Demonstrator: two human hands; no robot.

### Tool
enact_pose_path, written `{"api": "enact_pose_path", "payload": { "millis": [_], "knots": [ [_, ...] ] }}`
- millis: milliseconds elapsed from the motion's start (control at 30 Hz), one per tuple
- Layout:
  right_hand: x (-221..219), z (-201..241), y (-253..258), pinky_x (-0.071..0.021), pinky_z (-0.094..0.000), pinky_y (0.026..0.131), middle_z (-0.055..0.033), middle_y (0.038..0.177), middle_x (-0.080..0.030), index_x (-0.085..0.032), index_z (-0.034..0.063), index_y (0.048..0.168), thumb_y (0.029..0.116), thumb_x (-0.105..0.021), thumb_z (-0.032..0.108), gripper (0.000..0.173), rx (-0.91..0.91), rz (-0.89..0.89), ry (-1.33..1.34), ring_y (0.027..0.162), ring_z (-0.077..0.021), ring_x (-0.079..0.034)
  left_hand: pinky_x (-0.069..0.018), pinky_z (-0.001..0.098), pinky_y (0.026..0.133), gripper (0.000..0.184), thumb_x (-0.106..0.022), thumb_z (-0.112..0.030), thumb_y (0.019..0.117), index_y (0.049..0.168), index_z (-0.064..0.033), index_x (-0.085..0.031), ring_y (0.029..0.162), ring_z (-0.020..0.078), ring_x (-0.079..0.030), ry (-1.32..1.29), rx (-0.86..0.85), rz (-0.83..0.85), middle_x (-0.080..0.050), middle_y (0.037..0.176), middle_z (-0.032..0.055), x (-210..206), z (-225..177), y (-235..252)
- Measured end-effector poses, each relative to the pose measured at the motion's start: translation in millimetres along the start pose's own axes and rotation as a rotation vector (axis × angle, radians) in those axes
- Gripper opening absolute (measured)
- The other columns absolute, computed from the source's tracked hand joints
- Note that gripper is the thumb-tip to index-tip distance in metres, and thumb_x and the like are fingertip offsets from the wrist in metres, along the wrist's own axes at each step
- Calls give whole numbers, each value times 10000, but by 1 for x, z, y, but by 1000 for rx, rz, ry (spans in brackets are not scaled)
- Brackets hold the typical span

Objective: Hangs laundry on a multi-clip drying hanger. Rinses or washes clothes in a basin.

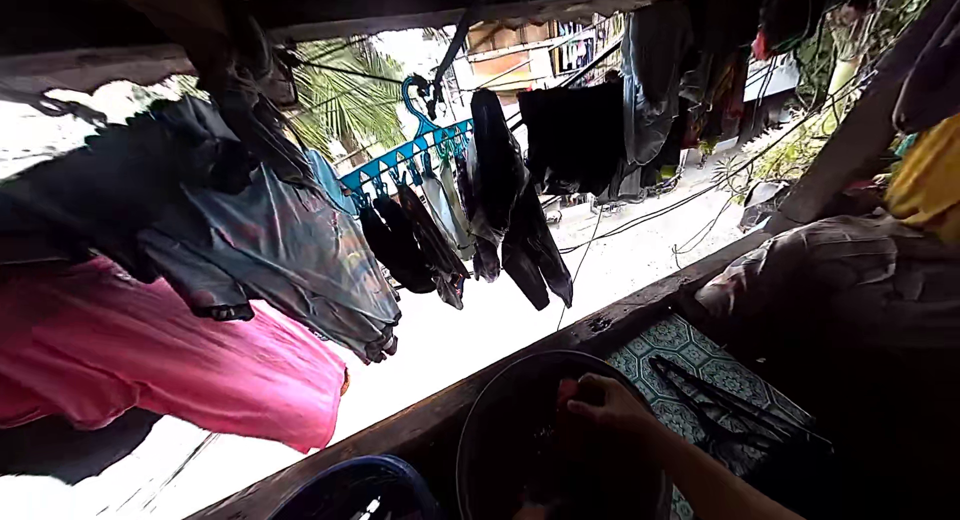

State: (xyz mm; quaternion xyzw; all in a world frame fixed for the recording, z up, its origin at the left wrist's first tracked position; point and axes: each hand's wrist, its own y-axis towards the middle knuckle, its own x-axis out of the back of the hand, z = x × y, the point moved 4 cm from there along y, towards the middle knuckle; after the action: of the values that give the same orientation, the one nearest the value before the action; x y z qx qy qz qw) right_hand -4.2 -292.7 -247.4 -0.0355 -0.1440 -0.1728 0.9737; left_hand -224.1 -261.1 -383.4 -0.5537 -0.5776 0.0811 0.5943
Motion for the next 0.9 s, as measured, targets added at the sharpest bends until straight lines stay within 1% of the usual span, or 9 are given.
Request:
{"api": "enact_pose_path", "payload": {
  "millis": [100, 267, 333, 433, 533, 633, 733, 800, 900],
  "knots": [
    [7, 8, 9, -509, -499, 991, -183, 1156, -680, -693, 19, 1175, 934, -755, 278, 359, -44, -23, -188, 1105, -302, -643, -405, 631, 1112, 757, -900, -247, 737, 1393, -27, -594, 1358, 453, -488, -17, 15, -45, -535, 1443, 266, -3, 6, 9],
    [1, -18, 13, -506, -550, 939, -202, 1114, -679, -718, 17, 1122, 945, -747, 224, 274, -62, -80, -329, 1075, -360, -634, -473, 575, 1003, 456, -738, -51, 798, 1225, 63, -626, 1174, 400, -603, -409, 59, -230, -639, 1217, 273, 35, 19, -3],
    [-4, -41, 12, -506, -569, 945, -230, 1138, -673, -711, 1, 1142, 967, -717, 214, 276, -135, -64, -364, 1105, -391, -631, -465, 571, 1004, 498, -733, -24, 805, 1271, 67, -583, 1189, 400, -583, -594, 103, -288, -609, 1248, 287, 48, 27, -8],
    [-16, -71, 13, -457, -589, 1047, -283, 1314, -600, -611, 4, 1353, 957, -728, 258, 484, -328, 96, -460, 1254, -434, -564, -518, 495, 989, 512, -740, 19, 791, 1279, 24, -584, 1162, 310, -628, -839, 11, -330, -638, 1249, 220, 64, 29, -19],
    [-37, -72, 9, -380, -616, 1132, -309, 1532, -416, -434, 53, 1545, 955, -733, 287, 702, -375, 191, -447, 1389, -482, -440, -569, 395, 908, 450, -707, 89, 795, 1217, 20, -568, 1037, 212, -667, -1081, -163, -354, -664, 1149, 159, 83, 16, -42],
    [-60, -67, 5, -471, -544, 1062, -198, 1389, -609, -575, 95, 1443, 1052, -573, 382, 484, -433, 172, -80, 1267, -342, -596, -600, 389, 844, 430, -672, 106, 820, 1214, -1, -540, 967, 203, -690, -1320, -332, -377, -682, 1080, 132, 99, 2, -62],
    [-94, -93, -5, -520, -496, 871, -173, 1242, -626, -555, 97, 1400, 1063, -304, 627, 676, -725, 213, 476, 1054, -286, -618, -611, 409, 807, 407, -625, 88, 867, 1239, -58, -545, 944, 221, -698, -1448, -428, -370, -690, 1078, 118, 109, -9, -78],
    [-107, -101, -10, -522, -531, 894, -187, 1255, -619, -533, 97, 1405, 1043, -282, 667, 720, -823, 200, 730, 1088, -310, -618, -615, 408, 810, 403, -582, 73, 905, 1270, -91, -536, 932, 217, -706, -1534, -490, -327, -696, 1083, 113, 112, -14, -85],
    [-113, -91, -7, -562, -429, 765, -106, 981, -652, -594, 96, 1231, 1045, -252, 671, 695, -807, 205, 887, 878, -223, -652, -616, 403, 841, 405, -535, 27, 939, 1315, -123, -520, 950, 208, -714, -1660, -566, -278, -698, 1114, 110, 115, -16, -88]
  ]
}}
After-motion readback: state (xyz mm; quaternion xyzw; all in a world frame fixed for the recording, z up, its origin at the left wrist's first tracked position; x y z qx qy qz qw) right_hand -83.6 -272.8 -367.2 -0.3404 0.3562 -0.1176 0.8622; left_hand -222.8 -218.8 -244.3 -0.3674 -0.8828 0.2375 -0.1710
